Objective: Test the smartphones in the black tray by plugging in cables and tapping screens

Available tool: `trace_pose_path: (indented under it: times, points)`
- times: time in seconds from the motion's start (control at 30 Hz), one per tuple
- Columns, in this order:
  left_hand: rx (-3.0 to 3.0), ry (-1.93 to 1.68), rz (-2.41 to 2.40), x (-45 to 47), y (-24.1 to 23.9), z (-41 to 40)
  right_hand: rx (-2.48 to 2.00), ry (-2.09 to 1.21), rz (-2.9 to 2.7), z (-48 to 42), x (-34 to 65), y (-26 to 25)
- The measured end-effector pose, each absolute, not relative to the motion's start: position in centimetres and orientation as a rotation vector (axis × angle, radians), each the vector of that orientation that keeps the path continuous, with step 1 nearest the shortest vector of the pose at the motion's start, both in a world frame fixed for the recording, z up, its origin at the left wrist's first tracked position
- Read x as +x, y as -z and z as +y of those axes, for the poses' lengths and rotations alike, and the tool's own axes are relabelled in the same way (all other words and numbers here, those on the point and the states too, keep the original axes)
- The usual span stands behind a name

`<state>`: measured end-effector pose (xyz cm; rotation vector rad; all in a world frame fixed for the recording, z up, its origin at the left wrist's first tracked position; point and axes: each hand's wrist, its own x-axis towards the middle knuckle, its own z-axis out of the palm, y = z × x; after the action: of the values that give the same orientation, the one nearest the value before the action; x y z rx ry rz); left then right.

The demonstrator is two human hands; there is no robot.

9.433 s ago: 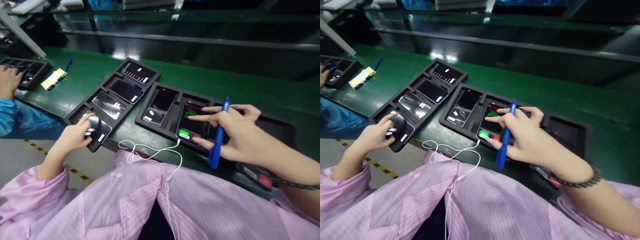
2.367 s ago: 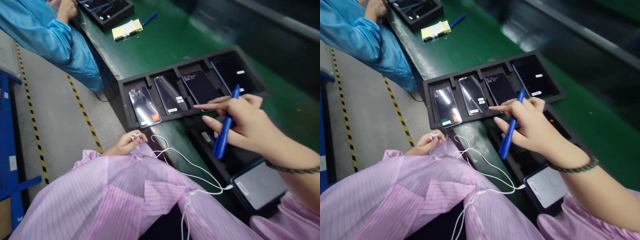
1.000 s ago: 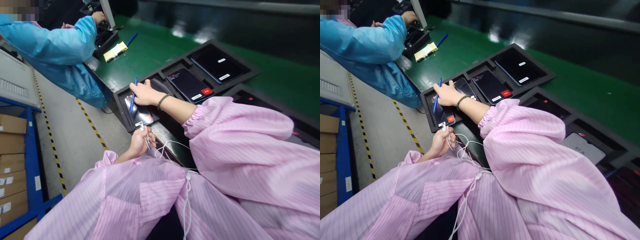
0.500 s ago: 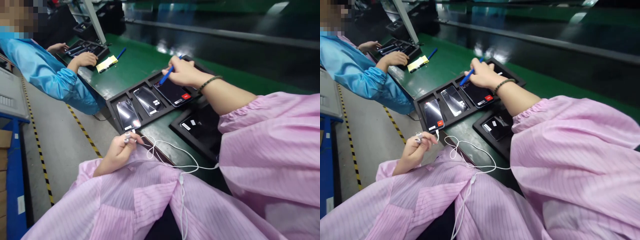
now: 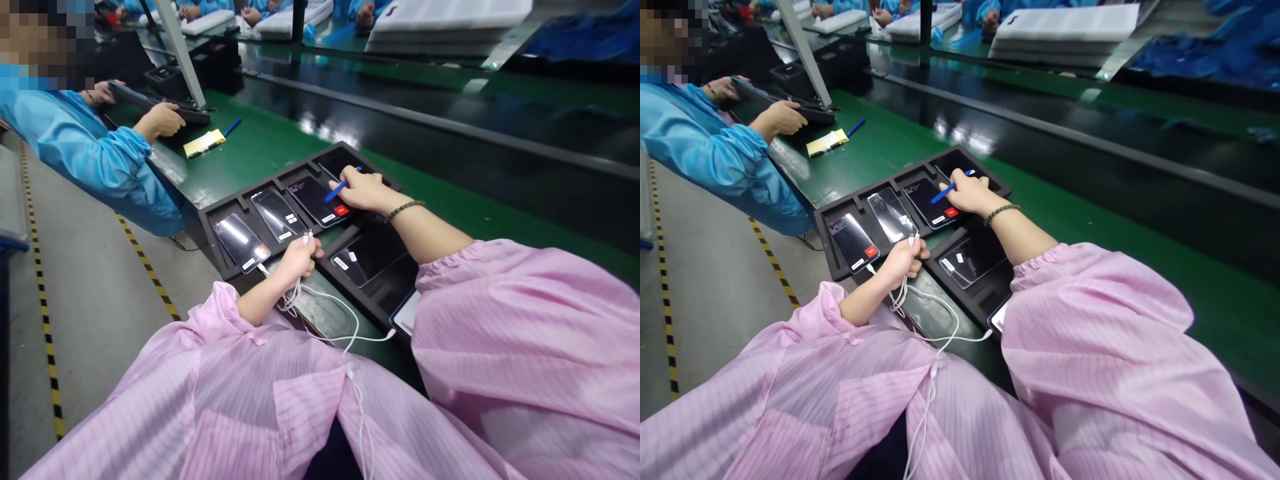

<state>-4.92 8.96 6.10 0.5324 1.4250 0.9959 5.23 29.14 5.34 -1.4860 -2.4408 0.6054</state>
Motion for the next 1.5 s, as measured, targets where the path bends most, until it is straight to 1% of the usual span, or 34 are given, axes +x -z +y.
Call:
trace_pose_path:
  times: [0.13,0.3,0.5,0.63,0.8,0.93,1.03,1.1,1.17,1.23,1.3,1.4,1.5]
  points:
    - [0.6,-0.955,1.565,-5.7,-4.7,8.6,-1.537,-0.662,-2.362,28.7,5.5,-5.4]
    - [0.743,-0.999,1.703,-7.3,-2.8,8.4,-1.535,-0.754,-2.319,28.0,5.4,-5.3]
    - [0.866,-0.981,1.873,-12.2,-4.3,7.3,-1.42,-0.857,-2.385,25.7,2.9,-5.4]
    - [0.929,-0.82,1.784,-11.5,-5.5,7.3,-1.399,-0.914,-2.423,24.4,1.3,-6.0]
    - [0.866,-0.722,1.657,-8.5,-5.4,9.1,-1.407,-0.95,-2.476,23.6,0.6,-6.9]
    - [0.875,-0.723,1.685,-8.8,-5.8,9.5,-1.445,-0.915,-2.512,23.4,0.3,-7.4]
    - [0.962,-0.706,1.752,-9.5,-6.9,7.8,-1.455,-0.835,-2.539,23.3,0.2,-7.8]
    - [1.177,-0.648,1.892,-9.5,-7.8,5.8,-1.439,-0.764,-2.553,23.2,0.1,-7.9]
    - [1.478,-0.488,2.045,-9.1,-8.6,3.8,-1.421,-0.707,-2.562,23.1,-0.1,-8.0]
    - [1.657,-0.357,2.067,-8.3,-9.0,2.7,-1.406,-0.681,-2.566,23.3,-0.3,-7.9]
    - [1.603,-0.401,1.99,-7.4,-8.7,2.7,-1.37,-0.651,-2.568,23.8,-0.6,-7.5]
    - [1.259,-0.614,1.851,-6.7,-7.2,4.6,-1.282,-0.586,-2.554,24.7,-1.2,-6.5]
    - [0.971,-0.708,1.706,-6.8,-5.7,7.0,-1.23,-0.563,-2.531,25.4,-1.6,-5.5]
